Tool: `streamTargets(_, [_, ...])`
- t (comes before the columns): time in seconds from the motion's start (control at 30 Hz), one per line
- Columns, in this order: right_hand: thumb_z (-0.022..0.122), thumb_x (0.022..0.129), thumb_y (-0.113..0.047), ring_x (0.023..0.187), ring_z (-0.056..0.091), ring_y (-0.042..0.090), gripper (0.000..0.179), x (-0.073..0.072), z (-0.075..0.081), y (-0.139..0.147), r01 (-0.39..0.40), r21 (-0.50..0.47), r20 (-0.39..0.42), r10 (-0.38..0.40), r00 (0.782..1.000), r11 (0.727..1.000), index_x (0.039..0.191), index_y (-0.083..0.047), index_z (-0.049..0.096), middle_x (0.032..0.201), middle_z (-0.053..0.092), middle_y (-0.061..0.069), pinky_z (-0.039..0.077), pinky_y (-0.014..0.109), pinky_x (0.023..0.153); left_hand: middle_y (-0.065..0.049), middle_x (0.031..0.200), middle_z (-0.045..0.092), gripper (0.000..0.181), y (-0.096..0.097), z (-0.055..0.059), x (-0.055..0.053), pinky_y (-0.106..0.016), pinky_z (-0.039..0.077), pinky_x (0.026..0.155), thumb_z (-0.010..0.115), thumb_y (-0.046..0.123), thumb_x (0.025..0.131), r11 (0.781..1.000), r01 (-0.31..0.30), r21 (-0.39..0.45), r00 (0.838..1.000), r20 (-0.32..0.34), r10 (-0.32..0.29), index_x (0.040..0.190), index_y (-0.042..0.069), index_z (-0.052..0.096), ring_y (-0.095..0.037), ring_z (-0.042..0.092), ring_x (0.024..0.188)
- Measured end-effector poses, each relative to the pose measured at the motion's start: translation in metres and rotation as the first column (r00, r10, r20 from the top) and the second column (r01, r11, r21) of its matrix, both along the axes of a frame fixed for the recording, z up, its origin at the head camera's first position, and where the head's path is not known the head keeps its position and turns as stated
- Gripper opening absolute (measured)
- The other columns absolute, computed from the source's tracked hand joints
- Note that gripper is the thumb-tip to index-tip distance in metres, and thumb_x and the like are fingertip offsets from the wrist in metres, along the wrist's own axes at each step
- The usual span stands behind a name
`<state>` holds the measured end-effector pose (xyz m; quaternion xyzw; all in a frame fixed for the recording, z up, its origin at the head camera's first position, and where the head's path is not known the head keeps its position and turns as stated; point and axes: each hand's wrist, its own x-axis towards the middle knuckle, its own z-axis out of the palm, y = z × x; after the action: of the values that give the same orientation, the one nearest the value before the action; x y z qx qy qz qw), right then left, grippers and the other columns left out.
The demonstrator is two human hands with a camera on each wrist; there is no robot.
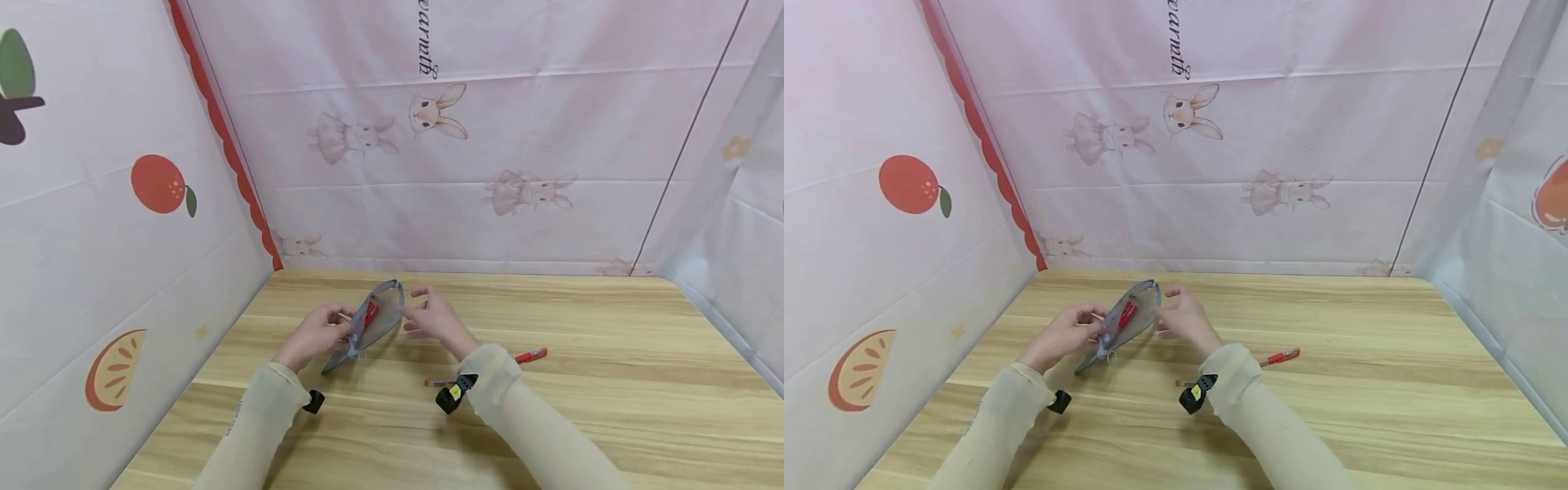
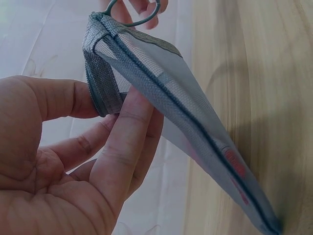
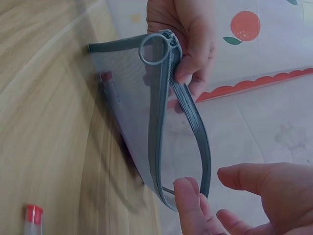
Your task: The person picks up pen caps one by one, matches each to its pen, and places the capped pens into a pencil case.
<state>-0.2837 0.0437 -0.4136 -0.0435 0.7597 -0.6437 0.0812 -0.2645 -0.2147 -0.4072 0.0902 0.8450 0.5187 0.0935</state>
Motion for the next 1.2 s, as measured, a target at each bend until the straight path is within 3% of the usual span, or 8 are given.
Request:
streamTargets(0.23, [0.068,0.105,-0.013,0.111,0.075,0.046,0.05,0.003,0.001,0.016,0.0,0.0,-0.002,0.0,1.0,1.0,0.149,-0.004,0.046,0.121,0.065,0.023,0.067,0.038,0.082,-0.016,0.112,0.067,0.031,0.0,-0.001,0.0,-0.044,0.065,0.088,0.057,0.009,0.106,1.0,0.001,0.006,1.0,0.006,-0.001,0.136,0.001,0.063,-0.02,0.07,0.091])
streamTargets(0.47, [0.069,0.105,-0.017,0.102,0.078,0.038,0.053,0.007,0.004,0.035,-0.007,0.019,-0.004,0.007,1.0,1.0,0.151,-0.003,0.045,0.122,0.064,0.023,0.066,0.041,0.087,-0.017,0.112,0.067,0.031,0.001,0.0,0.0,-0.039,0.065,0.084,0.058,0.009,0.106,1.0,-0.002,-0.002,1.0,0.005,0.002,0.136,0.002,0.063,-0.021,0.069,0.092])
streamTargets(0.67, [0.068,0.106,-0.018,0.11,0.075,0.045,0.054,0.009,0.003,0.048,-0.012,0.025,-0.007,0.012,1.0,1.0,0.151,-0.003,0.044,0.126,0.062,0.029,0.066,0.04,0.088,-0.017,0.112,0.067,0.03,0.001,-0.001,0.0,-0.038,0.065,0.085,0.057,0.009,0.106,1.0,-0.002,-0.009,1.0,0.007,0.002,0.135,0.002,0.063,-0.021,0.071,0.092])
streamTargets(0.97, [0.067,0.106,-0.016,0.096,0.078,0.031,0.057,0.016,-0.002,0.07,-0.013,0.033,-0.01,0.013,1.0,0.999,0.153,0.001,0.039,0.125,0.061,0.028,0.065,0.045,0.09,-0.015,0.109,0.068,0.03,0.002,-0.001,0.0,-0.037,0.065,0.082,0.06,0.009,0.105,1.0,-0.009,-0.016,1.0,-0.002,0.009,0.134,0.002,0.064,-0.026,0.07,0.091])
streamTargets(1.2, [0.067,0.107,-0.02,0.103,0.077,0.035,0.06,0.022,-0.003,0.089,-0.023,0.05,-0.005,0.024,1.0,0.998,0.155,0.0,0.037,0.129,0.06,0.029,0.065,0.045,0.091,-0.015,0.108,0.067,0.03,0.002,-0.002,0.0,-0.038,0.066,0.083,0.06,0.009,0.105,1.0,-0.012,-0.014,1.0,0.0,0.012,0.135,0.002,0.064,-0.024,0.071,0.089])
